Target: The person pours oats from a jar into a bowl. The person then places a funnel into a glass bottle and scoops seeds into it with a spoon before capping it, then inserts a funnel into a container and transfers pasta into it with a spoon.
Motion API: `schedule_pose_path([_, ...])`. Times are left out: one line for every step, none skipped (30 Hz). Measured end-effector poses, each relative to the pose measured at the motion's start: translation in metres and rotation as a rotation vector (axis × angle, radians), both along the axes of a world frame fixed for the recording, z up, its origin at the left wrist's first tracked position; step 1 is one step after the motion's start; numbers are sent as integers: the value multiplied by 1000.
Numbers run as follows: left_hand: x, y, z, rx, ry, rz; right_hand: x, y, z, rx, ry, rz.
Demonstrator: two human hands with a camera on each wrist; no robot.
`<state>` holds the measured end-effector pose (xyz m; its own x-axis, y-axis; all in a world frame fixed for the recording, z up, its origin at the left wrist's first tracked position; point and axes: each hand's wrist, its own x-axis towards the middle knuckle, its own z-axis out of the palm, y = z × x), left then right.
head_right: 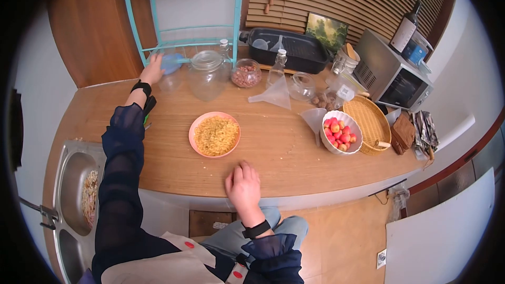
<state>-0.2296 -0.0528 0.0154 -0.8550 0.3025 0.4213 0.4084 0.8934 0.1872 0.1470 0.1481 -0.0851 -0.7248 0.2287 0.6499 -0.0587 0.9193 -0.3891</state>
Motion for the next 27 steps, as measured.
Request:
schedule_pose_path([1, 1, 2, 8, -42, 1, 0, 0, 0, 3, 2, 9])
schedule_pose_path([3, 1, 3, 11, -40, 9, 0, 0, 0, 6, 4, 4])
schedule_pose_path([5, 2, 5, 1, -59, 29, 0, 0, 0, 8, 7, -3])
schedule_pose_path([6, 3, 7, -9, -78, 48, 0, 0, 0, 10, 9, 1])
schedule_pose_path([8, 4, 8, -18, -97, 65, 0, 0, 0, 16, 9, -2])
schedule_pose_path([10, 5, 10, -15, -93, 68, 0, 0, 1, 22, 9, -5])
schedule_pose_path([13, 5, 13, 9, -115, 59, 0, 0, 1, 23, 12, -4])
schedule_pose_path([18, 6, 15, 33, -137, 49, 0, 0, 0, 24, 10, -9])
schedule_pose_path([22, 9, 14, 32, -137, 50, 0, 0, 0, 24, 7, -14])
schedule_pose_path([36, 15, 19, -69, -71, 146, 0, 0, 0, 23, 8, -14])
schedule_pose_path([45, 22, 24, -171, -3, 244, 0, 0, 0, 21, 9, -15])
schedule_pose_path([53, 27, 29, -173, -3, 250, 0, 0, 0, 19, 10, -13])
schedule_pose_path([60, 32, 32, -204, 147, 213, 0, -1, 0, 17, 9, -5])
schedule_pose_path([64, 37, 34, -235, 296, 176, 0, -1, 0, 18, 1, -15])
schedule_pose_path([66, 46, 34, -204, 365, 77, 1, -1, 0, 19, -6, -24])
schedule_pose_path([68, 55, 34, -173, 433, -23, 0, -1, -1, 17, -8, -14])
schedule_pose_path([76, 66, 35, -142, 415, -177, 0, -1, -1, 19, -3, -21])
schedule_pose_path([84, 78, 36, -108, 397, -332, 0, -1, -2, 21, 3, -29])
schedule_pose_path([92, 88, 34, -154, 373, -421, 0, -1, -1, 20, 4, -22])
schedule_pose_path([96, 98, 29, -198, 348, -511, 0, -1, -1, 19, 0, -28])
schedule_pose_path([98, 105, 25, -198, 347, -504, 1, -2, -1, 21, -3, -33])
schedule_pose_path([95, 112, 16, -206, 266, -454, 1, -2, -1, 24, -2, -24])
schedule_pose_path([94, 116, 11, -212, 186, -405, 0, -1, -2, 28, 6, -22])
schedule_pose_path([92, 118, 8, -200, 212, -372, 0, 0, -2, 33, 13, -23])
schedule_pose_path([91, 118, 6, -194, 215, -369, 0, 0, -3, 40, 16, -21])
schedule_pose_path([90, 120, 5, -182, 229, -365, 0, 1, -3, 52, 12, -18])
schedule_pose_path([89, 121, 5, -173, 244, -362, 0, 1, -3, 61, 8, -15])
